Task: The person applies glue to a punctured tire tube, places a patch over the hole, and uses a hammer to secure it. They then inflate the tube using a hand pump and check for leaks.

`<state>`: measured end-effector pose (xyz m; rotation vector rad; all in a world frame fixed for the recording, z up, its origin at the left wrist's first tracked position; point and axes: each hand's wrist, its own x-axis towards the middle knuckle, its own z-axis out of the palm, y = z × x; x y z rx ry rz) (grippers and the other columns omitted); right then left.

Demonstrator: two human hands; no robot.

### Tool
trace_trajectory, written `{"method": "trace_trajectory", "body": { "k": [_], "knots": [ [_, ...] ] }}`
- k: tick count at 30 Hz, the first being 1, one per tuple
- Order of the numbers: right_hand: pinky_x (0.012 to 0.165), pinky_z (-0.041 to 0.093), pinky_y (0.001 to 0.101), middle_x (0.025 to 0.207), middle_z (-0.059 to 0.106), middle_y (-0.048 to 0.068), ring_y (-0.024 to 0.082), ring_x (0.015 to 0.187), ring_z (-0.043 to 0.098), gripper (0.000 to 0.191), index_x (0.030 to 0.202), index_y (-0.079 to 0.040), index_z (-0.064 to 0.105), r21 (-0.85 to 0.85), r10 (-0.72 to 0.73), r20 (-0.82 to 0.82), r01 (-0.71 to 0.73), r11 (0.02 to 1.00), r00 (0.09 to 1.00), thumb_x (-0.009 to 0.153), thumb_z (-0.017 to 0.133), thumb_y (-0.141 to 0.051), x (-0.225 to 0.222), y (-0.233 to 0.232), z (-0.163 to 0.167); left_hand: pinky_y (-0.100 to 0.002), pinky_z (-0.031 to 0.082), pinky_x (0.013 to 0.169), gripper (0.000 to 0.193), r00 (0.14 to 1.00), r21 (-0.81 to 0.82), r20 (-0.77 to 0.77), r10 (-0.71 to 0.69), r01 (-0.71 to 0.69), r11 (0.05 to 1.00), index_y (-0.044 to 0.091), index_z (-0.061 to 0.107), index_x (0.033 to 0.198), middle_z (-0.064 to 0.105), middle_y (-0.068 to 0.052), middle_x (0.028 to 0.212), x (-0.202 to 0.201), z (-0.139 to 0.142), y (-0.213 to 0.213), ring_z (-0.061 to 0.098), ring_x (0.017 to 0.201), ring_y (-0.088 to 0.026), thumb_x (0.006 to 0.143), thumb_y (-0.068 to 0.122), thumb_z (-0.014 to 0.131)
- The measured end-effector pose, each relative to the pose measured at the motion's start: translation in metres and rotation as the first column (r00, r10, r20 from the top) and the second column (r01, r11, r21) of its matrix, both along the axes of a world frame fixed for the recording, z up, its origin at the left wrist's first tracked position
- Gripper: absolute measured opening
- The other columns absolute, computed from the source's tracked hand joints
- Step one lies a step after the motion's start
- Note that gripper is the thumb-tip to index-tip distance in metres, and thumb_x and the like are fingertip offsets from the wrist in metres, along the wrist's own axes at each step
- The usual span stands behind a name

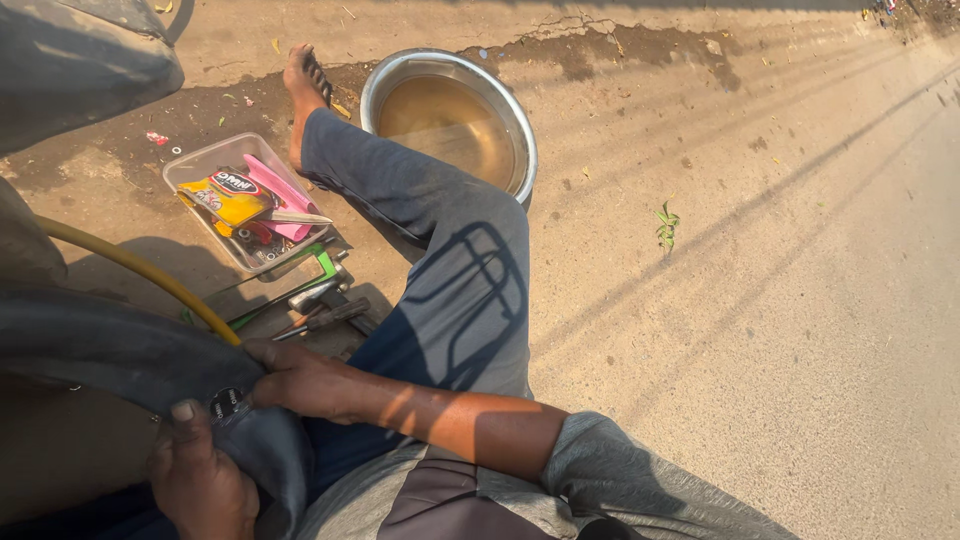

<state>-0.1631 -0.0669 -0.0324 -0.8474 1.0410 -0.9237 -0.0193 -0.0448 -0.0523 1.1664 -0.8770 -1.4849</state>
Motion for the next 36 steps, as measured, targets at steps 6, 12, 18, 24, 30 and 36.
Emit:
{"method": "trace_trajectory", "body": {
  "k": [6, 12, 18, 24, 30, 36],
  "knots": [
    [0.088, 0.057, 0.0406, 0.111, 0.075, 0.025, 0.034, 0.105, 0.074, 0.063, 0.135, 0.004, 0.063, -0.065, -0.026, -0.597, -0.016, 0.998, 0.802, 0.087, 0.071, -0.036, 0.0, -0.001, -0.001, -0.032, 0.052, 0.095, 0.079, 0.943, 0.043, 0.327, 0.065, -0.084, 0.996, -0.012, 0.064, 0.126, 0.067, -0.019, 0.119, -0.006, 0.011, 0.005, 0.065, 0.11, -0.023, 0.112, 0.065, 0.05],
    [0.092, 0.057, 0.0421, 0.116, 0.071, 0.027, 0.036, 0.109, 0.072, 0.078, 0.138, 0.007, 0.055, -0.177, -0.09, -0.591, -0.019, 0.984, 0.801, 0.083, 0.076, -0.044, 0.0, -0.001, 0.001, -0.03, 0.055, 0.109, 0.071, 0.993, -0.164, -0.114, -0.022, 0.003, 0.986, -0.01, 0.051, 0.14, 0.06, -0.016, 0.139, -0.009, 0.01, 0.005, 0.064, 0.126, -0.02, 0.11, 0.054, 0.052],
    [0.094, 0.057, 0.0397, 0.117, 0.073, 0.022, 0.031, 0.111, 0.074, 0.067, 0.136, 0.003, 0.055, -0.29, -0.143, -0.616, -0.054, 0.955, 0.775, 0.086, 0.078, -0.034, -0.001, 0.001, 0.006, -0.032, 0.045, 0.099, 0.048, 0.997, -0.009, 0.077, 0.026, -0.026, 1.0, 0.003, 0.063, 0.106, 0.066, -0.006, 0.107, -0.005, -0.016, 0.003, 0.06, 0.104, -0.016, 0.113, 0.048, 0.048],
    [0.111, 0.048, 0.0332, 0.134, 0.065, 0.011, 0.019, 0.125, 0.061, 0.057, 0.144, 0.002, 0.048, -0.176, 0.081, -0.339, -0.148, 0.973, 0.937, 0.094, 0.074, -0.005, 0.002, 0.004, 0.01, -0.033, 0.044, 0.109, 0.067, 0.994, 0.087, -0.104, -0.037, 0.046, 0.995, -0.003, 0.062, 0.132, 0.065, -0.012, 0.127, 0.001, -0.028, -0.003, 0.059, 0.123, -0.02, 0.106, 0.057, 0.045],
    [0.099, 0.054, 0.032, 0.119, 0.066, 0.012, 0.016, 0.108, 0.064, 0.046, 0.135, 0.003, 0.052, -0.128, -0.04, -0.319, -0.002, 0.992, 0.947, 0.092, 0.069, 0.001, 0.008, 0.004, 0.008, -0.036, 0.048, 0.088, 0.078, 0.989, 0.056, -0.054, -0.137, 0.14, 0.989, -0.002, 0.057, 0.098, 0.048, -0.006, 0.092, 0.006, -0.026, -0.004, 0.05, 0.091, -0.017, 0.106, 0.073, 0.039],
    [0.087, 0.057, 0.0307, 0.108, 0.068, 0.012, 0.015, 0.095, 0.066, 0.041, 0.125, 0.007, 0.055, -0.123, -0.047, -0.569, -0.029, 0.992, 0.821, 0.085, 0.06, 0.004, 0.005, 0.001, 0.001, -0.04, 0.044, 0.091, 0.086, 0.994, 0.047, -0.042, -0.096, 0.098, 0.994, -0.003, 0.054, 0.104, 0.042, -0.008, 0.092, 0.006, -0.031, 0.0, 0.041, 0.089, -0.02, 0.106, 0.079, 0.028]
  ]
}}
